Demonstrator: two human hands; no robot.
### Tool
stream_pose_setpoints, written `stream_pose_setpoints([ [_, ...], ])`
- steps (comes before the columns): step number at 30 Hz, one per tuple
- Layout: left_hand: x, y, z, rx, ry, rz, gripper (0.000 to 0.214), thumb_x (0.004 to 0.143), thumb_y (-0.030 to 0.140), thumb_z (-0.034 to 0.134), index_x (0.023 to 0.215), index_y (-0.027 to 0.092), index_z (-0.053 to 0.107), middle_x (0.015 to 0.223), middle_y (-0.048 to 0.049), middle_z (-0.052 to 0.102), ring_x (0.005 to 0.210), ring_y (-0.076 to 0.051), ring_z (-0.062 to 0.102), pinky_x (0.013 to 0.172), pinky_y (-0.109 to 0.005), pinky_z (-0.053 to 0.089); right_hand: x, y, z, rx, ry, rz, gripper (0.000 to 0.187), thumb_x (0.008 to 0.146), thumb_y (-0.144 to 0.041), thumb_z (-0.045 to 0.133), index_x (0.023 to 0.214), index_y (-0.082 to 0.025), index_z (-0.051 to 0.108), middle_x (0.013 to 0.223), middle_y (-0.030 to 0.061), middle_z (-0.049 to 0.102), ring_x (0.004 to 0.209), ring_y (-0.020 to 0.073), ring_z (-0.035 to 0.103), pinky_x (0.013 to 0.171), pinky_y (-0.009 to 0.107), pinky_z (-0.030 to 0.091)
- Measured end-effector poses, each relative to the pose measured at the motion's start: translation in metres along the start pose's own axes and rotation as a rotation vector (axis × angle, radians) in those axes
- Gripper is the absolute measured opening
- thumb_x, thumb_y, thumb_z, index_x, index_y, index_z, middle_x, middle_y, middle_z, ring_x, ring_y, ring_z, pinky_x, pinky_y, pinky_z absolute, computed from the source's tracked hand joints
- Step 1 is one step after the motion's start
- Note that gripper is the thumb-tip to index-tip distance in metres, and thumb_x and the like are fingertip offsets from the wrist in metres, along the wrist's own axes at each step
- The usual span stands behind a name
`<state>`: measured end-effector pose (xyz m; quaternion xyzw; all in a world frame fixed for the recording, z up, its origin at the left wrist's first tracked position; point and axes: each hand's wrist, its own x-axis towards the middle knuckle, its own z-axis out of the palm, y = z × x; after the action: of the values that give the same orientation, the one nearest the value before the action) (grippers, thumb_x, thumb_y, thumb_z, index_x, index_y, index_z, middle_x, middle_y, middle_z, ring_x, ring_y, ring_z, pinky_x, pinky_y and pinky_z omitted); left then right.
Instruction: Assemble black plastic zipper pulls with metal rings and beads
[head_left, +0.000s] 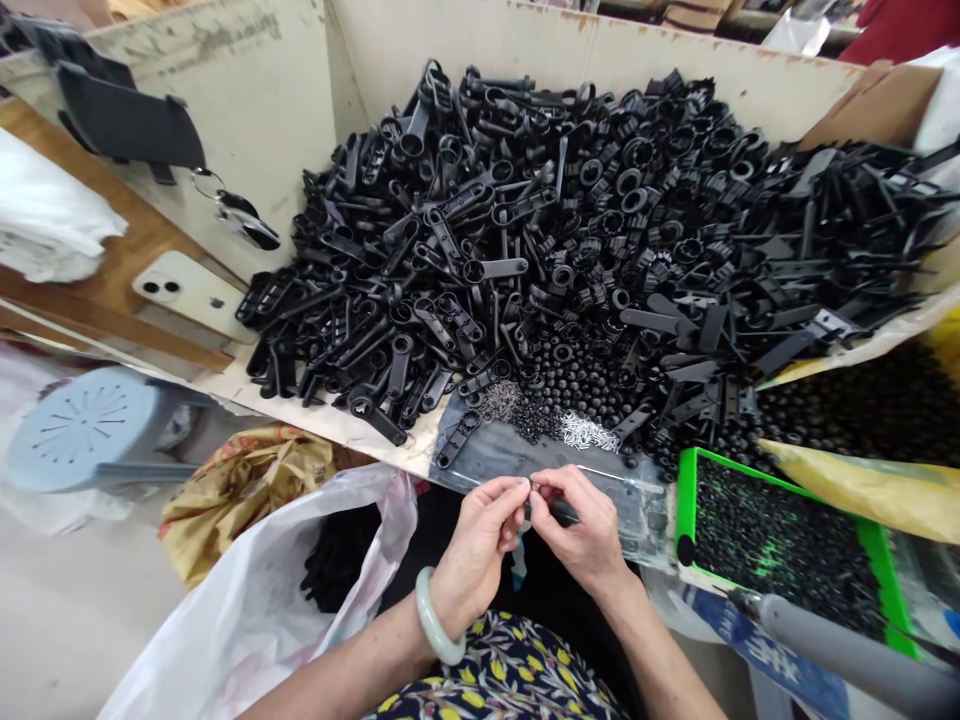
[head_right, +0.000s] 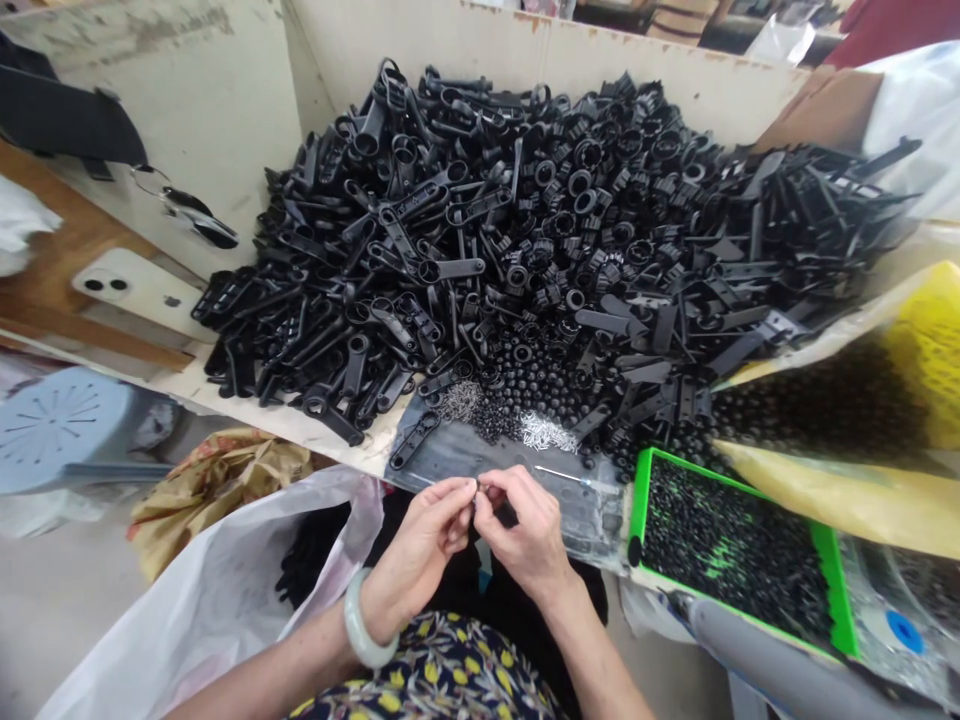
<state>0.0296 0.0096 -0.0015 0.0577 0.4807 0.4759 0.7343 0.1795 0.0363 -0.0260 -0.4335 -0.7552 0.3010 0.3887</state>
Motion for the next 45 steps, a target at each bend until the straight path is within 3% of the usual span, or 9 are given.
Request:
stream_pose_setpoints([
  [13, -0.004, -0.003, 0.001, 0.092, 0.001, 0.019, 0.041, 0.083, 0.056, 0.079, 0.084, 0.016, 0.070, 0.063, 0.0042, 0.049, 0.052, -0.006, 0.033, 0.050, -0.021, 0.021, 0.004, 0.001, 0.001, -0.017, 0.005, 0.009, 0.014, 0.094, -0.012, 0.062, 0.104, -0.022, 0.065, 0.081, -0.0008, 0.061, 0.069, 0.0132, 0.058, 0.063, 0.027, 0.050],
  [16, -0.009, 0.011, -0.016, 0.380, 0.125, 0.315, 0.037, 0.091, 0.055, 0.070, 0.095, 0.019, 0.075, 0.069, 0.0001, 0.058, 0.058, -0.011, 0.044, 0.054, -0.024, 0.032, 0.004, 0.004, -0.001, -0.025, 0.019, 0.020, 0.016, 0.093, -0.012, 0.062, 0.105, -0.022, 0.065, 0.080, -0.0012, 0.060, 0.067, 0.0133, 0.057, 0.063, 0.028, 0.049],
  [20, -0.002, 0.049, -0.048, 0.998, 0.386, 0.798, 0.023, 0.096, 0.042, 0.067, 0.108, 0.024, 0.075, 0.097, -0.0060, 0.069, 0.082, -0.020, 0.061, 0.077, -0.031, 0.047, 0.004, 0.008, -0.003, -0.003, 0.007, 0.033, 0.019, 0.092, -0.011, 0.062, 0.108, -0.023, 0.066, 0.080, -0.0015, 0.059, 0.066, 0.0132, 0.058, 0.064, 0.028, 0.050],
  [23, 0.013, 0.066, -0.061, 1.304, 0.355, 0.878, 0.030, 0.097, 0.036, 0.064, 0.124, 0.023, 0.071, 0.113, -0.0106, 0.069, 0.106, -0.029, 0.064, 0.098, -0.041, 0.047, 0.004, 0.008, 0.000, -0.003, -0.003, 0.009, 0.020, 0.092, -0.010, 0.062, 0.107, -0.023, 0.065, 0.080, -0.0016, 0.059, 0.066, 0.0131, 0.058, 0.064, 0.028, 0.049],
  [27, 0.033, 0.067, -0.062, 1.353, 0.258, 0.867, 0.045, 0.100, 0.029, 0.056, 0.144, 0.022, 0.059, 0.122, -0.0134, 0.069, 0.115, -0.030, 0.063, 0.104, -0.045, 0.046, 0.003, 0.003, 0.002, -0.007, -0.007, -0.014, 0.020, 0.092, -0.010, 0.062, 0.108, -0.023, 0.065, 0.080, -0.0015, 0.059, 0.067, 0.0130, 0.057, 0.064, 0.028, 0.049],
  [30, 0.033, 0.066, -0.056, 1.233, 0.227, 0.743, 0.054, 0.095, 0.027, 0.063, 0.148, 0.021, 0.056, 0.096, -0.0054, 0.068, 0.091, -0.024, 0.062, 0.092, -0.040, 0.049, 0.002, -0.001, 0.001, -0.006, -0.013, -0.022, 0.019, 0.092, -0.010, 0.061, 0.106, -0.023, 0.065, 0.079, -0.0016, 0.060, 0.066, 0.0128, 0.056, 0.062, 0.028, 0.048],
  [32, 0.025, 0.066, -0.050, 1.029, 0.210, 0.591, 0.058, 0.090, 0.029, 0.070, 0.146, 0.022, 0.059, 0.085, -0.0003, 0.062, 0.078, -0.019, 0.057, 0.082, -0.035, 0.049, 0.002, -0.005, -0.001, 0.006, -0.012, -0.018, 0.019, 0.091, -0.010, 0.061, 0.105, -0.023, 0.065, 0.079, -0.0016, 0.060, 0.066, 0.0130, 0.057, 0.062, 0.028, 0.049],
  [38, -0.010, 0.046, -0.029, 0.204, -0.067, -0.018, 0.051, 0.077, 0.035, 0.088, 0.122, 0.022, 0.068, 0.105, -0.0052, 0.068, 0.089, -0.018, 0.064, 0.082, -0.035, 0.058, 0.008, -0.014, 0.000, 0.035, -0.038, -0.045, 0.019, 0.091, -0.012, 0.062, 0.106, -0.022, 0.065, 0.078, -0.0022, 0.059, 0.066, 0.0132, 0.057, 0.063, 0.028, 0.048],
  [45, -0.013, 0.015, -0.019, 0.201, -0.101, 0.049, 0.046, 0.083, 0.038, 0.083, 0.122, 0.023, 0.065, 0.103, -0.0042, 0.070, 0.083, -0.015, 0.064, 0.071, -0.026, 0.051, 0.008, -0.008, 0.003, -0.038, -0.089, -0.085, 0.012, 0.094, -0.016, 0.060, 0.103, -0.021, 0.065, 0.076, -0.0017, 0.057, 0.065, 0.0133, 0.055, 0.061, 0.027, 0.045],
])
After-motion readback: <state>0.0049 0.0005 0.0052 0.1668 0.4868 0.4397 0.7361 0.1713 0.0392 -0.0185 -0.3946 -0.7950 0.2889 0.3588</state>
